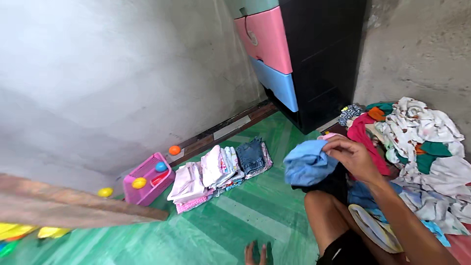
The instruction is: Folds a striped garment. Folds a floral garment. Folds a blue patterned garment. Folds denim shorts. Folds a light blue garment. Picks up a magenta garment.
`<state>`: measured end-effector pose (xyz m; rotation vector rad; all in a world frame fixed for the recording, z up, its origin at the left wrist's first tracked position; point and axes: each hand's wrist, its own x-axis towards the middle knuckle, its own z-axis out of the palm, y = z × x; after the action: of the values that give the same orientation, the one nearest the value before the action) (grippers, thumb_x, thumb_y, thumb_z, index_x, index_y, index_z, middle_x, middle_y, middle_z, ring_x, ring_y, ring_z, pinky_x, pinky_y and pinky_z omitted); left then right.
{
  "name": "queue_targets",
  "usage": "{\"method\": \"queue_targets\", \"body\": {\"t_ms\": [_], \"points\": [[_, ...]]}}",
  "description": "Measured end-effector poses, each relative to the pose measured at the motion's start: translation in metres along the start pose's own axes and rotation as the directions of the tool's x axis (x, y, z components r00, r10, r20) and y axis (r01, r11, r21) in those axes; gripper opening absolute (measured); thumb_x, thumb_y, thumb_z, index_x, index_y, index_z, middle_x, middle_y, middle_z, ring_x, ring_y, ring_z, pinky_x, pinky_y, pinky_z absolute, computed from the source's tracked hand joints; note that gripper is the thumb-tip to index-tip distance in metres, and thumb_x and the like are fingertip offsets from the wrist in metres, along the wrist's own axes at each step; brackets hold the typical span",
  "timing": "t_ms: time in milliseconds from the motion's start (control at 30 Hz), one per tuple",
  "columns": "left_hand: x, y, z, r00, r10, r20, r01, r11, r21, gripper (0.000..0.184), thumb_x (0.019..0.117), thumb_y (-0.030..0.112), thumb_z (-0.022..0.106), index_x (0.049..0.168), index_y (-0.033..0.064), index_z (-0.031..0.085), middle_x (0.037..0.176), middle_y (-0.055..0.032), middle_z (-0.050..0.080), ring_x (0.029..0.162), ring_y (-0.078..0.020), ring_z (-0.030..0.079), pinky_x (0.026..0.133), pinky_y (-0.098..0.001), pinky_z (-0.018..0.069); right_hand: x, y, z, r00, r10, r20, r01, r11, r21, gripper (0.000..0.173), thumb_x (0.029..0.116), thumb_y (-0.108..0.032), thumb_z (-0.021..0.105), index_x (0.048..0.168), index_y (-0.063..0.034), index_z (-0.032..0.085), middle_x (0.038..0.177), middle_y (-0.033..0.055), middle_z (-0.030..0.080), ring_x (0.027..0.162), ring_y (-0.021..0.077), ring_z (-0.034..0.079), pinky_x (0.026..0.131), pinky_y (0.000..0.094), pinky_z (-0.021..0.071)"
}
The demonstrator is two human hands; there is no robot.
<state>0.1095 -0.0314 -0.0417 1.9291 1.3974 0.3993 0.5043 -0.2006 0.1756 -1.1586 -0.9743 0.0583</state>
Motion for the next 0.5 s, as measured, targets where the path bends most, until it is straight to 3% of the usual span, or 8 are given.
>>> {"method": "queue_targets", "body": {"t_ms": [100, 200, 267, 300, 333, 400, 467, 500], "points": [[-0.004, 0.030, -0.001, 0.994, 0.080, -0.080, -0.105, 0.922, -0.374, 0.048, 0.1018, 0.022, 0.061, 0.136, -0.0103, 0.055, 0.136, -0.0295, 0.059, 0.124, -0.0375, 0.061, 0.106, -0.0506, 0.0492, -0.008, -0.005, 0.032, 0.976, 0.003, 0.219, -0.053, 0.972, 0.227, 0.014, 0.0927, -0.005, 0.066, 0.093, -0.0129, 0.077, 0.102, -0.0073, 0.072, 0.096, 0.0021, 0.067, 0.084, 0.0199, 0.0577], [-0.009, 0.069, -0.006, 0.982, 0.176, -0.072, -0.185, 0.794, -0.579, 0.087, 0.0918, 0.027, 0.069, 0.160, 0.0000, 0.021, 0.151, -0.0254, 0.046, 0.126, -0.0281, 0.059, 0.099, -0.0423, 0.0534, -0.017, -0.004, 0.062, 0.921, -0.020, 0.390, -0.132, 0.924, 0.359, 0.012, 0.0956, -0.013, 0.065, 0.091, -0.0171, 0.075, 0.099, -0.0089, 0.071, 0.095, 0.0004, 0.065, 0.083, 0.0184, 0.0550], [-0.011, 0.086, -0.014, 0.954, 0.300, -0.007, -0.227, 0.707, -0.670, 0.099, 0.0894, 0.029, 0.069, 0.163, 0.0038, 0.007, 0.151, -0.0196, 0.049, 0.130, -0.0219, 0.057, 0.104, -0.0390, 0.0516, -0.024, 0.000, 0.077, 0.891, -0.018, 0.454, -0.191, 0.892, 0.410, 0.013, 0.0975, -0.016, 0.063, 0.091, -0.0178, 0.073, 0.099, -0.0094, 0.071, 0.093, -0.0008, 0.065, 0.081, 0.0167, 0.0537], [-0.012, 0.091, -0.018, 0.928, 0.371, 0.026, -0.238, 0.645, -0.726, 0.087, 0.0953, 0.029, 0.065, 0.161, 0.0019, 0.013, 0.147, -0.0166, 0.055, 0.127, -0.0208, 0.061, 0.103, -0.0390, 0.0533, -0.028, 0.002, 0.083, 0.885, 0.006, 0.465, -0.225, 0.881, 0.416, 0.014, 0.0989, -0.017, 0.061, 0.092, -0.0173, 0.073, 0.099, -0.0094, 0.071, 0.092, -0.0010, 0.065, 0.081, 0.0167, 0.0537], [-0.014, 0.096, -0.021, 0.913, 0.405, 0.038, -0.223, 0.577, -0.785, 0.067, 0.0976, 0.022, 0.062, 0.153, -0.0006, 0.032, 0.135, -0.0124, 0.065, 0.118, -0.0186, 0.067, 0.098, -0.0378, 0.0564, -0.032, 0.004, 0.086, 0.884, 0.053, 0.465, -0.262, 0.879, 0.399, 0.014, 0.0997, -0.015, 0.060, 0.094, -0.0157, 0.073, 0.099, -0.0091, 0.071, 0.092, -0.0008, 0.065, 0.081, 0.0175, 0.0543], [-0.019, 0.104, -0.028, 0.916, 0.396, 0.057, -0.174, 0.523, -0.834, 0.033, 0.0969, 0.009, 0.059, 0.129, 0.0015, 0.060, 0.112, -0.0012, 0.074, 0.094, -0.0078, 0.072, 0.082, -0.0278, 0.0603, -0.039, 0.003, 0.088, 0.887, 0.191, 0.422, -0.317, 0.914, 0.253, 0.013, 0.0965, -0.004, 0.056, 0.099, -0.0091, 0.068, 0.094, -0.0080, 0.069, 0.082, -0.0024, 0.064, 0.075, 0.0163, 0.0547], [-0.021, 0.109, -0.036, 0.929, 0.362, 0.081, -0.139, 0.545, -0.827, 0.021, 0.0941, -0.001, 0.059, 0.115, 0.0016, 0.064, 0.098, -0.0007, 0.074, 0.069, -0.0021, 0.067, 0.060, -0.0195, 0.0566, -0.044, 0.001, 0.088, 0.878, 0.325, 0.352, -0.341, 0.940, -0.020, 0.016, 0.0925, -0.001, 0.054, 0.104, -0.0023, 0.065, 0.096, -0.0014, 0.066, 0.079, -0.0009, 0.062, 0.071, 0.0162, 0.0534], [-0.022, 0.111, -0.039, 0.932, 0.351, 0.093, -0.131, 0.565, -0.815, 0.021, 0.0925, -0.004, 0.060, 0.112, 0.0003, 0.064, 0.092, -0.0015, 0.073, 0.062, -0.0020, 0.064, 0.055, -0.0187, 0.0543, -0.048, 0.004, 0.088, 0.875, 0.360, 0.324, -0.327, 0.933, -0.152, 0.020, 0.0912, -0.002, 0.055, 0.108, -0.0005, 0.066, 0.105, 0.0048, 0.067, 0.087, 0.0044, 0.064, 0.076, 0.0209, 0.0558]]}}
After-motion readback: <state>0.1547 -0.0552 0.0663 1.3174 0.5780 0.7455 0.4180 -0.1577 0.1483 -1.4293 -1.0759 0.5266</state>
